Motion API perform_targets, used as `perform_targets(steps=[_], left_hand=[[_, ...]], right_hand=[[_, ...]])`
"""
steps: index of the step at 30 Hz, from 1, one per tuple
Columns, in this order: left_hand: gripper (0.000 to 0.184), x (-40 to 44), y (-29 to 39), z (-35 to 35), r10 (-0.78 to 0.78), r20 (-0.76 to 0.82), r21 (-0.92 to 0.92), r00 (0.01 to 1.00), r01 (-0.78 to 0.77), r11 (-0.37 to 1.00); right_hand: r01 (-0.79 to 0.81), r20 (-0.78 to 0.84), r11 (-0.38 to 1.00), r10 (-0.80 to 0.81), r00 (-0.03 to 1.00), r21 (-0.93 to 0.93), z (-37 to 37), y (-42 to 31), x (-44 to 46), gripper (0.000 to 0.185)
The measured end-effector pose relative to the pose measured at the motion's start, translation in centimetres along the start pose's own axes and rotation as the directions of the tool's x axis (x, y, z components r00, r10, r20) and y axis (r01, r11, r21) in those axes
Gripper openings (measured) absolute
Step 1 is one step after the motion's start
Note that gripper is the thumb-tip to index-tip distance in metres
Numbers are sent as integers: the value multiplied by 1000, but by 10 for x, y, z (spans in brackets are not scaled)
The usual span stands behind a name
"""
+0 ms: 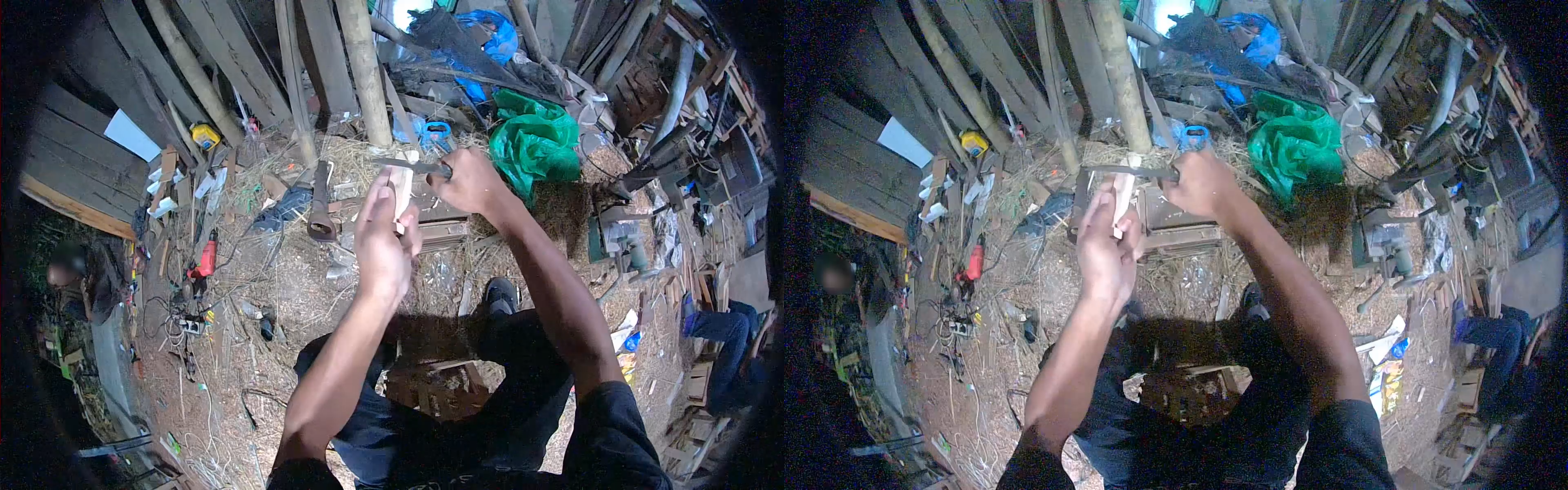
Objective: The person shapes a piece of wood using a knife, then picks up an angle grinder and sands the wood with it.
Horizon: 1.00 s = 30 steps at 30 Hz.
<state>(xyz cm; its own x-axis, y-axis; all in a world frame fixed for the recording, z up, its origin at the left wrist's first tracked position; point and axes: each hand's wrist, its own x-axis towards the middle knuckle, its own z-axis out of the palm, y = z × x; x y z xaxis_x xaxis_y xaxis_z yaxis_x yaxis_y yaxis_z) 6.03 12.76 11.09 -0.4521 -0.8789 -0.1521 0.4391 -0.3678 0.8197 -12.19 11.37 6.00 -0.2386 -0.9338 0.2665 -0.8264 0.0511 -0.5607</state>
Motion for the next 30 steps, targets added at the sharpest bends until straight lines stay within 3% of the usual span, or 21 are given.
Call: perform_targets(steps=[1, 4, 5, 8, 9, 12, 13, 17, 19, 23, 25, 28, 29, 30], left_hand=[[33, 9, -2, -14, -32, 85, -56, 996, 37, 998], [27, 34, -11, -28, -45, 80, -139, 996, 56, 989], [24, 42, -14, -32, -25, 49, -170, 998, 33, 985], [23, 48, -1, -21, 72, -15, -106, 997, -73, 992], [19, 50, 3, -24, 134, 29, -68, 991, -132, 989], [21, 61, -1, -36, 142, 41, -129, 989, -135, 982], [22, 60, -1, -37, 134, 27, -175, 991, -127, 976], [20, 58, -3, -37, 145, 31, -90, 989, -141, 986], [18, 57, -6, -40, 125, 37, -14, 991, -125, 992], [22, 52, -4, -36, 148, 116, 107, 982, -161, 981], [36, 46, 4, -33, 117, 140, 107, 983, -133, 985], [71, 37, 27, -34, -81, 312, 45, 947, 70, 997], [90, 43, 27, -39, -188, 339, 201, 922, 124, 972], [80, 41, 28, -40, -288, 288, 254, 913, 217, 943]], right_hand=[[65, 7, 997, -65, 998, -41, 0, -2, 0, 25], [-65, 114, 998, 67, 991, -22, -12, -21, -7, 32], [-79, 51, 996, 77, 996, 46, -5, -12, -6, 29], [-283, 64, 918, 276, 959, 278, -17, -13, -7, 28], [-392, 67, 864, 391, 918, 316, -19, -13, -5, 28], [-362, 56, 714, 414, 909, 599, -10, -7, -6, 33], [-306, 27, 693, 383, 923, 653, -9, -11, -9, 35], [-254, 46, 808, 272, 961, 531, -12, -35, -16, 33], [-164, 4, 669, 234, 972, 725, -1, -44, -19, 31], [-196, 69, 527, 251, 966, 827, 0, -41, -20, 27], [-184, 65, 537, 234, 970, 823, -2, -34, -19, 26], [-59, -9, 657, 99, 995, 752, -10, -24, -17, 23], [-29, 8, 707, 34, 999, 706, -13, -24, -18, 22], [6, 23, 755, -29, 999, 656, -16, -25, -18, 21]])
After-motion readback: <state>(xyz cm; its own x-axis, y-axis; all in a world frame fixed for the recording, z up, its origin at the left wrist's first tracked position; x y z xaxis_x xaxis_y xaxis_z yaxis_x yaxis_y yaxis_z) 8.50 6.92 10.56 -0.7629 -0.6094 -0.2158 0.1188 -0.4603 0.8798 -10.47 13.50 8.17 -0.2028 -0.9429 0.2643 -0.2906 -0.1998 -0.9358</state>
